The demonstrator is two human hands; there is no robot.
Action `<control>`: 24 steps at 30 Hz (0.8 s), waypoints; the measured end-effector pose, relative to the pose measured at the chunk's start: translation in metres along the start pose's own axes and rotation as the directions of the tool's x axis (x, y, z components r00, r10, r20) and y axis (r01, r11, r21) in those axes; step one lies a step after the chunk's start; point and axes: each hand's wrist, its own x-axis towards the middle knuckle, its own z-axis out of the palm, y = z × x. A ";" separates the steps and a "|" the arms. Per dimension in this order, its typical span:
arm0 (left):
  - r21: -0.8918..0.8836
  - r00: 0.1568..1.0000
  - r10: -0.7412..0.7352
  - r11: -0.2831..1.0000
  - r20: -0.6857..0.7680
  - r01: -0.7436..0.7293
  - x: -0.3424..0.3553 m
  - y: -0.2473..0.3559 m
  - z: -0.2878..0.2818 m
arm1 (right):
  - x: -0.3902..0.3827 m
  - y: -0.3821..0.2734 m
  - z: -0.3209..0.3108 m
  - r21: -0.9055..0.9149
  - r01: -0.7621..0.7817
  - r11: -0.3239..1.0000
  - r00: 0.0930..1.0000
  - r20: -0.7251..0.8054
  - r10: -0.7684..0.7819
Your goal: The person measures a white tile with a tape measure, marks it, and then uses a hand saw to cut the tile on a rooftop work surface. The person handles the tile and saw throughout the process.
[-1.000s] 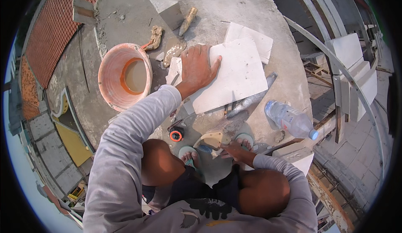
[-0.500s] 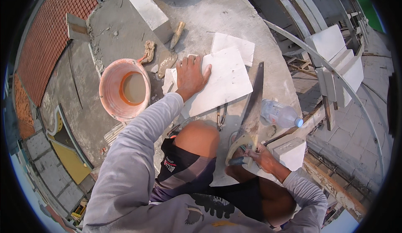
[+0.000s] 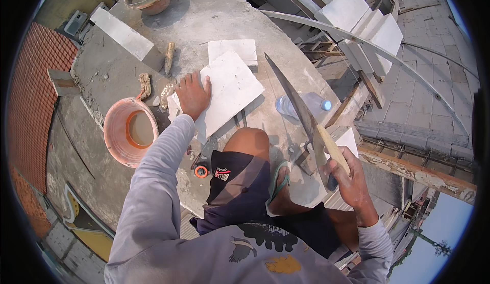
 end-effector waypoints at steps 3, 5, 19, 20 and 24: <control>0.002 0.999 0.018 1.000 -0.032 -0.017 -0.001 0.004 0.003 | -0.002 -0.001 0.007 -0.161 0.093 0.983 0.984 -0.137 -0.116; -0.016 1.000 0.016 1.000 -0.022 -0.016 0.000 0.004 0.002 | 0.004 0.010 0.022 -0.151 0.163 0.975 0.965 -0.180 -0.189; 0.029 0.968 -0.248 0.968 -0.049 0.249 0.011 0.034 0.027 | 0.120 0.149 0.142 -0.083 0.630 0.772 0.693 -0.389 -0.607; 0.016 0.969 -0.243 0.970 -0.054 0.244 0.015 0.034 0.025 | 0.133 0.156 0.144 0.158 0.601 0.783 0.767 -0.391 -0.510; 0.100 0.976 -0.197 0.973 -0.098 0.206 0.017 0.028 0.032 | 0.153 0.164 0.148 0.827 0.225 0.516 0.974 -0.188 -0.124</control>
